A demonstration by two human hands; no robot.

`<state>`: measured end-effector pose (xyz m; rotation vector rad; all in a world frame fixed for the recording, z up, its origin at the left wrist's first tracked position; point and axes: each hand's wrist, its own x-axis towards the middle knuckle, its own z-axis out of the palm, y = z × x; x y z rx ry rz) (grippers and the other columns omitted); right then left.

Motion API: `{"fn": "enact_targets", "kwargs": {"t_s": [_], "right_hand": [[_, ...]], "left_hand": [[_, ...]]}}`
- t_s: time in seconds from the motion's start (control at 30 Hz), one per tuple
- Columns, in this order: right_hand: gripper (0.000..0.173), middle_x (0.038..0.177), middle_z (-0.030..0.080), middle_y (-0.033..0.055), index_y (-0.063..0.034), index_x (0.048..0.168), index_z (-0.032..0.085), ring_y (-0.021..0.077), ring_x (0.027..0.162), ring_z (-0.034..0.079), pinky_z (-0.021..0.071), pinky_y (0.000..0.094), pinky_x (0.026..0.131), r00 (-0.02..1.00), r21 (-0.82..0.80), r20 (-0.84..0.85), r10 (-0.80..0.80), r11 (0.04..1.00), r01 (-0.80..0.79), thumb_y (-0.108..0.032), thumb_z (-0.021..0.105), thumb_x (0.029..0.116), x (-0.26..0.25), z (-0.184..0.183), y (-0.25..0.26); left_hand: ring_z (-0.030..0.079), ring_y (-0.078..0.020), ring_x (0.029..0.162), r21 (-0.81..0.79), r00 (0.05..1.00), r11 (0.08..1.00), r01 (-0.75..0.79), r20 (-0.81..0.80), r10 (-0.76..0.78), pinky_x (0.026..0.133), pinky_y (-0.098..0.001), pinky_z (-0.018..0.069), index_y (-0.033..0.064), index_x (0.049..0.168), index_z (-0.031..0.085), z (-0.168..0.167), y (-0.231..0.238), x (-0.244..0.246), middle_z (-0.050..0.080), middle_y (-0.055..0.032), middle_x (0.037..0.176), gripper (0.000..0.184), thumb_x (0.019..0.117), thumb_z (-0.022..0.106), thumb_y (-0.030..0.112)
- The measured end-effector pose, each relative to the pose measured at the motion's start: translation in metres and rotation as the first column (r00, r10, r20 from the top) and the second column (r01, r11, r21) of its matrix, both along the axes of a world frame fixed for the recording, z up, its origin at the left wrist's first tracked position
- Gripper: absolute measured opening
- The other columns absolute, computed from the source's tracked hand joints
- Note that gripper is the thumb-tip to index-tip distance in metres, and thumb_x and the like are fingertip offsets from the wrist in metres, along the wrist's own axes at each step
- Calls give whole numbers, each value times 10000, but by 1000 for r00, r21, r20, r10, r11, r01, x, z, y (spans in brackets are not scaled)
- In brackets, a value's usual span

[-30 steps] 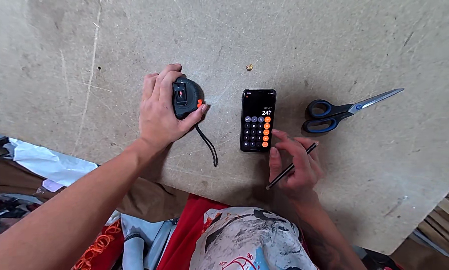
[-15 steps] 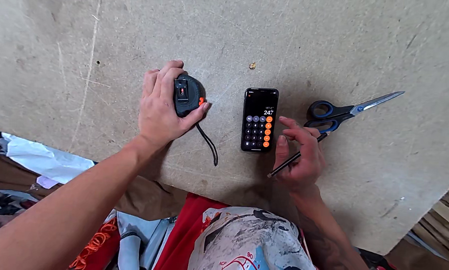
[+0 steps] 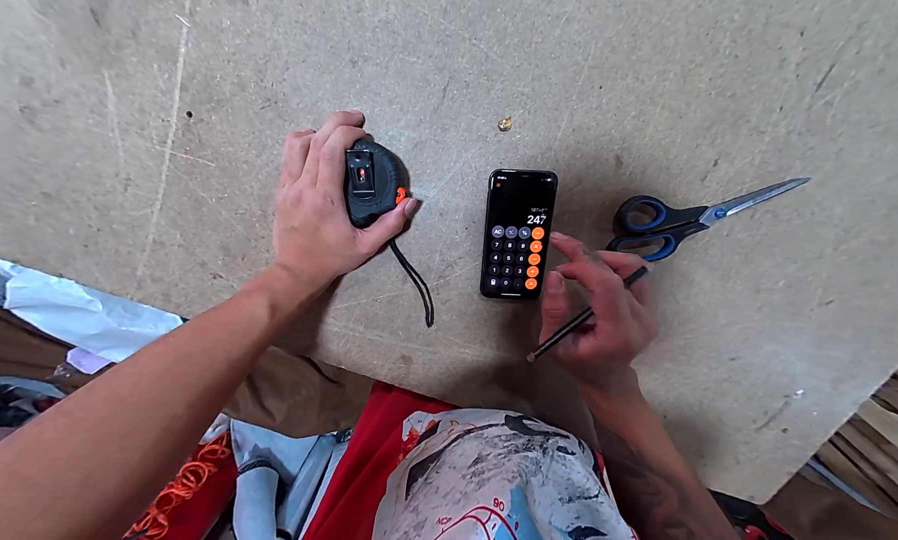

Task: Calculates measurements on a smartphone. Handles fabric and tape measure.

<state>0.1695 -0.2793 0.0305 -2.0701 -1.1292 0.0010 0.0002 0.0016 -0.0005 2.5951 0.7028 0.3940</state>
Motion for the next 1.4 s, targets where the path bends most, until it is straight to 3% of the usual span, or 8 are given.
{"fn": "enact_targets", "kwargs": {"t_s": [0.1, 0.33, 0.43, 0.6, 1.0, 1.13, 1.23, 1.4], "right_hand": [[210, 1354, 684, 50, -97, 1071, 743, 234, 1099, 649, 465, 432, 939, 999, -155, 1, 42, 987, -41, -257, 634, 989, -2, -12, -3], [164, 1209, 745, 97, -76, 983, 725, 256, 1038, 678, 489, 444, 923, 999, -28, 9, 49, 998, -48, -222, 652, 965, 0, 3, -11], [182, 1151, 763, 60, -100, 951, 739, 221, 994, 663, 471, 430, 933, 992, 5, 3, 125, 992, -125, -261, 653, 960, -8, -5, -16], [190, 1179, 758, 15, -131, 882, 742, 210, 1015, 636, 429, 418, 934, 980, -56, 7, 197, 979, -197, -286, 659, 955, -19, -18, -18], [194, 1124, 774, 18, -127, 844, 721, 200, 977, 654, 434, 424, 927, 992, -24, 59, 110, 994, -108, -282, 667, 946, -16, -20, -42], [172, 1164, 760, 43, -125, 980, 723, 218, 1042, 665, 475, 426, 948, 999, 39, 16, 35, 999, -36, -279, 648, 974, -6, 3, -42], [220, 1162, 751, 101, -79, 1045, 720, 249, 1050, 688, 547, 414, 901, 998, 46, 22, -56, 997, 55, -271, 622, 998, 9, 7, -51], [318, 1170, 705, 221, 44, 1256, 639, 287, 967, 706, 584, 437, 840, 933, -219, 114, -342, 907, 359, -169, 522, 1051, 64, 5, -105]], "left_hand": [[531, -306, 1334, -2, 1000, 1000, -4, -4, 4, 1131, -445, 399, 64, 1402, 546, 1, -1, 1, 540, -130, 1500, 799, 857, 676, 635], [527, -313, 1338, -21, 1000, 1000, 0, 3, 0, 1137, -455, 394, 61, 1395, 550, 0, 0, 1, 540, -138, 1497, 789, 857, 688, 621], [528, -316, 1337, -9, 1000, 1000, -1, 0, 1, 1136, -453, 397, 59, 1403, 545, 1, 1, 1, 542, -137, 1496, 795, 861, 682, 624], [533, -315, 1334, -8, 1000, 1000, 6, -6, -6, 1131, -452, 403, 58, 1407, 545, 0, 0, 0, 544, -138, 1496, 796, 863, 681, 622], [542, -314, 1321, 2, 1000, 1000, 8, 4, -8, 1122, -453, 407, 57, 1391, 555, 0, 1, 1, 549, -139, 1488, 779, 863, 680, 616], [535, -315, 1330, -5, 1000, 1000, 5, 7, -5, 1123, -451, 411, 61, 1398, 550, 1, 2, 1, 548, -135, 1490, 780, 866, 682, 617], [528, -311, 1334, -12, 1000, 1000, -5, -6, 5, 1119, -448, 416, 70, 1405, 548, 2, 0, 1, 541, -127, 1500, 793, 862, 678, 633], [545, -298, 1311, 14, 1000, 1000, -27, 4, 27, 1118, -445, 410, 74, 1374, 569, 2, 1, 4, 554, -126, 1483, 781, 852, 674, 645]]}}
